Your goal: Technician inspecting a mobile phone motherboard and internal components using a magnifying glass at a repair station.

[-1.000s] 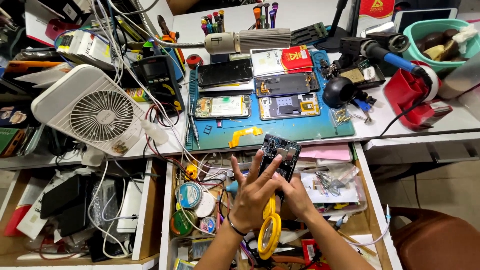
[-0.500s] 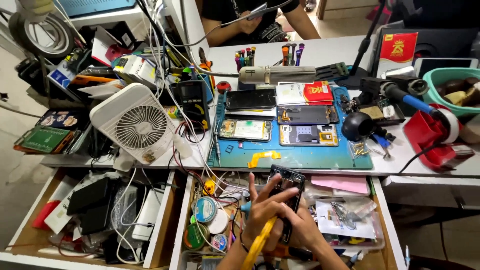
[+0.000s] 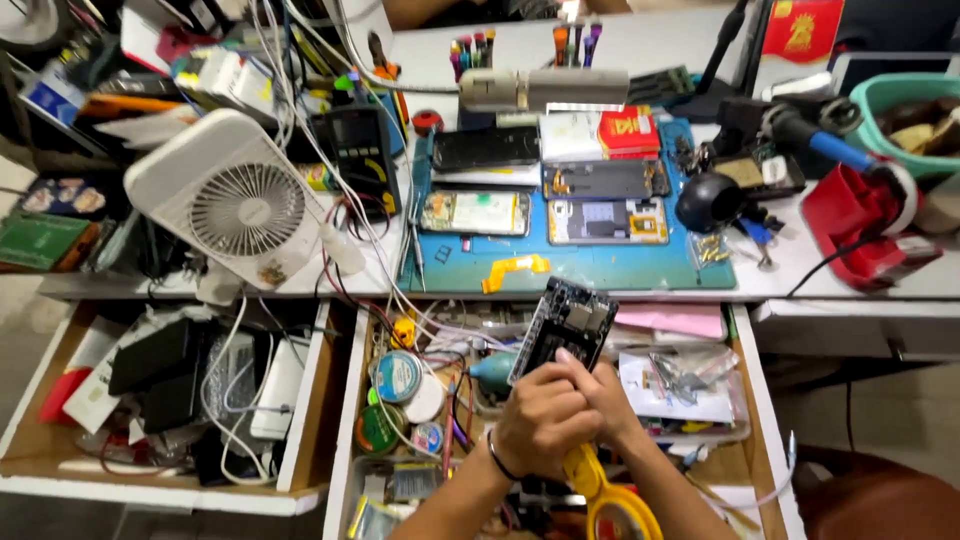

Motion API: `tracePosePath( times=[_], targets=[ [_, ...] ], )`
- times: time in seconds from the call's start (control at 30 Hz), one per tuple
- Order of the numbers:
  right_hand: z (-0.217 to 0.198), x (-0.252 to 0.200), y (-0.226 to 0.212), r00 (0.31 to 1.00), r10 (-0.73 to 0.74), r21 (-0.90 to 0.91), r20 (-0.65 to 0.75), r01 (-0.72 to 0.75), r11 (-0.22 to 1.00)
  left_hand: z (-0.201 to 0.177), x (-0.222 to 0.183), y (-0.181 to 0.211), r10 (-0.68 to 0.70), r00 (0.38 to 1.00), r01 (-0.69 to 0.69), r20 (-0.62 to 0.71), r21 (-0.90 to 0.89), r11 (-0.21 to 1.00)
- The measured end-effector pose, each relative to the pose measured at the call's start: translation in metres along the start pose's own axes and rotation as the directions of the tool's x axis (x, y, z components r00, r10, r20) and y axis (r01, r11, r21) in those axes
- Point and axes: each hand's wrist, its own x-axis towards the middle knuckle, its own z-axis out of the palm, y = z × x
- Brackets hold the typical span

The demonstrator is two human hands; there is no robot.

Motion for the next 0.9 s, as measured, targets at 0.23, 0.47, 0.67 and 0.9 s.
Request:
tracePosePath(
  times=[0.23,0.47,0.67,0.9],
  targets=[
    [-0.005,0.010,0.062,0.991,-0.082,-0.012,-0.103,0.081,0.997,0.021,-0.058,-0.038,-0.008,0.997,0.022,-0.076,0.191,0.981],
    [-0.008,0.015,0.085,0.990,-0.110,0.014,-0.089,0.111,0.994,0.011,-0.044,-0.037,-0.070,0.997,0.076,-0.032,0.245,0.967],
    [-0.025,0.033,0.104,0.987,-0.145,0.006,-0.075,0.146,0.989,0.006,-0.037,-0.033,-0.172,0.985,0.159,0.021,0.283,0.946],
    [-0.013,0.018,0.088,0.988,-0.157,0.016,-0.006,0.157,0.987,0.006,-0.029,-0.028,-0.262,0.965,0.232,0.030,0.375,0.898]
  ],
)
